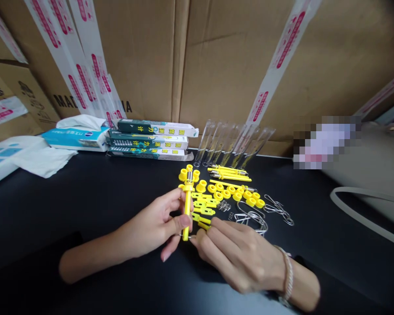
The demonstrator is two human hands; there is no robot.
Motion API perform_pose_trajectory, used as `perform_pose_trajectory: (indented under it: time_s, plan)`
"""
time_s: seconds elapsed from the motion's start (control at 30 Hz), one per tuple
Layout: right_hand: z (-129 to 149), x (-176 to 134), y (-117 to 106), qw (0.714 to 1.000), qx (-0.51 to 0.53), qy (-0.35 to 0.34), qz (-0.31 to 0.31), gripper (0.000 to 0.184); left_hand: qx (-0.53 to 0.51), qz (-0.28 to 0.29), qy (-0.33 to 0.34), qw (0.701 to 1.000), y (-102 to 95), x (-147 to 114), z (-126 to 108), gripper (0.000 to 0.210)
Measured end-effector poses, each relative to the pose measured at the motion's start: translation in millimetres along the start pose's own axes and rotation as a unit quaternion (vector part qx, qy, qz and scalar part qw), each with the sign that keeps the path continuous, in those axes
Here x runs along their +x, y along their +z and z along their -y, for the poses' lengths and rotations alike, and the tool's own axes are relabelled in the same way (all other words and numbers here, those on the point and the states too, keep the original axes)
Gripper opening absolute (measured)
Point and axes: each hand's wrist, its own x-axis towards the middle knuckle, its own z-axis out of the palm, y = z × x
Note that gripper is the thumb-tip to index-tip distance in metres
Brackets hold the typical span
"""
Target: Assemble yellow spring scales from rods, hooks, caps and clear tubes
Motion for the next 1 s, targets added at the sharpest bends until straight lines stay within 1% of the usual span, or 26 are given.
perform_pose_trajectory:
  time_s: [0.1, 0.2, 0.3, 0.4, 0.47, 0.57, 0.7, 0.8, 0.9, 1.0]
  plan:
    - [0, 1, -1, 0.999, 0.016, 0.034, 0.006, 0.027, -0.008, -0.007, 0.017, 1.000, -1.7, -1, 2, 0.040]
    - [-1, 2, -3, 0.997, 0.031, 0.067, 0.009, 0.027, -0.023, -0.019, 0.020, 0.999, -1.9, 0, 1, 0.035]
    - [-1, 3, -7, 0.996, 0.040, 0.076, 0.012, 0.024, -0.048, -0.037, 0.012, 0.998, -2.2, 1, -1, 0.030]
    - [0, 2, -10, 0.994, 0.053, 0.090, 0.022, 0.024, -0.074, -0.047, 0.009, 0.996, -2.5, 1, -2, 0.030]
    - [2, 1, -11, 0.992, 0.054, 0.105, 0.030, 0.021, -0.072, -0.051, 0.014, 0.996, -2.1, 1, -1, 0.030]
    - [4, 0, -10, 0.991, 0.034, 0.119, 0.042, 0.018, -0.043, -0.059, 0.016, 0.997, -0.3, 2, -2, 0.029]
    - [4, 1, -5, 0.994, -0.019, 0.097, 0.047, 0.020, -0.010, -0.060, 0.005, 0.998, 2.0, 1, -3, 0.029]
    - [5, 2, -3, 0.997, -0.045, 0.063, 0.026, 0.022, -0.004, -0.054, 0.002, 0.999, 2.2, 0, -4, 0.032]
    - [8, 3, -3, 0.998, -0.045, 0.046, 0.000, 0.024, -0.006, -0.050, 0.001, 0.999, 2.2, 0, -5, 0.038]
    - [9, 3, -4, 0.999, -0.036, 0.039, -0.003, 0.028, -0.005, -0.049, 0.004, 0.999, 3.5, 0, -5, 0.045]
